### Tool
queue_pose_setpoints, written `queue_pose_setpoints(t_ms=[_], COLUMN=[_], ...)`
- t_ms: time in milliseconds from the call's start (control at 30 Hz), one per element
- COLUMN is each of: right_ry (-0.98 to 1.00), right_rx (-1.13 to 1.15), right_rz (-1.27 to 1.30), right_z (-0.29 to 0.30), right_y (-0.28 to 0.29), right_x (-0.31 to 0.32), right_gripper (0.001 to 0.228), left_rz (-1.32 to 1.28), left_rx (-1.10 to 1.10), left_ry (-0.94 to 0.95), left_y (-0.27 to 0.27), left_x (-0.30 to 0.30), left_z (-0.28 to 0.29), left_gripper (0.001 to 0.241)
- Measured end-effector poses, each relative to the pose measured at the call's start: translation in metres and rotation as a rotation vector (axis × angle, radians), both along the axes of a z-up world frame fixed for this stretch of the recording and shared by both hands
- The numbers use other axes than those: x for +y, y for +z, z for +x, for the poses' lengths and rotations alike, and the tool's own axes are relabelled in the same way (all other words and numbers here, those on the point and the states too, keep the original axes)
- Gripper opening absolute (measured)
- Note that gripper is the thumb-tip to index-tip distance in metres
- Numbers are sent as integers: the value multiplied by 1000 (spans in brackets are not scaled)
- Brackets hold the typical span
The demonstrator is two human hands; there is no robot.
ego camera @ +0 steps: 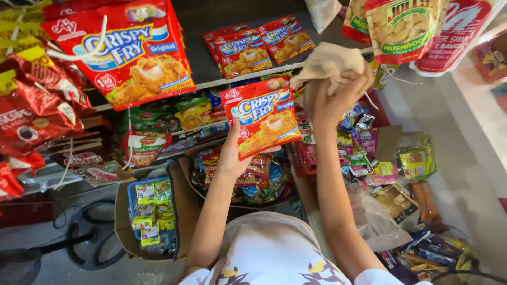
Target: Wiping and dusting individual packets of food seasoning on a store shelf using a cloth.
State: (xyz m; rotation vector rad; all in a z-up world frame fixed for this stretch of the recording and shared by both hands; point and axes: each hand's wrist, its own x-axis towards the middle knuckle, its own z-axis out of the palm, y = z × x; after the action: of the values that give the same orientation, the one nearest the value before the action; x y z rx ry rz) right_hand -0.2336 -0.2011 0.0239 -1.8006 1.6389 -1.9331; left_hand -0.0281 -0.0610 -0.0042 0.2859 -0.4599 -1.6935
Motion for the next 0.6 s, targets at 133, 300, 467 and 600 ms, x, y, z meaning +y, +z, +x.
queue_pose_setpoints(t_ms=[133,300,467,600], right_ry=[53,215,472,1066], right_rx=[754,586,204,-252], right_rz=[67,314,308,480], right_z=[-6,4,9,67], right_y=[-20,-4,-15,60], right_x=[-28,-8,21,80], right_gripper=[40,34,29,20], left_rz=[15,77,152,154], left_rx=[-38,-105,-157,-163], left_ry=[26,90,282,607], left_y=[5,9,28,17], left_x=[-11,-2,14,40], left_z=[2,8,24,43], left_gripper=[81,75,67,59])
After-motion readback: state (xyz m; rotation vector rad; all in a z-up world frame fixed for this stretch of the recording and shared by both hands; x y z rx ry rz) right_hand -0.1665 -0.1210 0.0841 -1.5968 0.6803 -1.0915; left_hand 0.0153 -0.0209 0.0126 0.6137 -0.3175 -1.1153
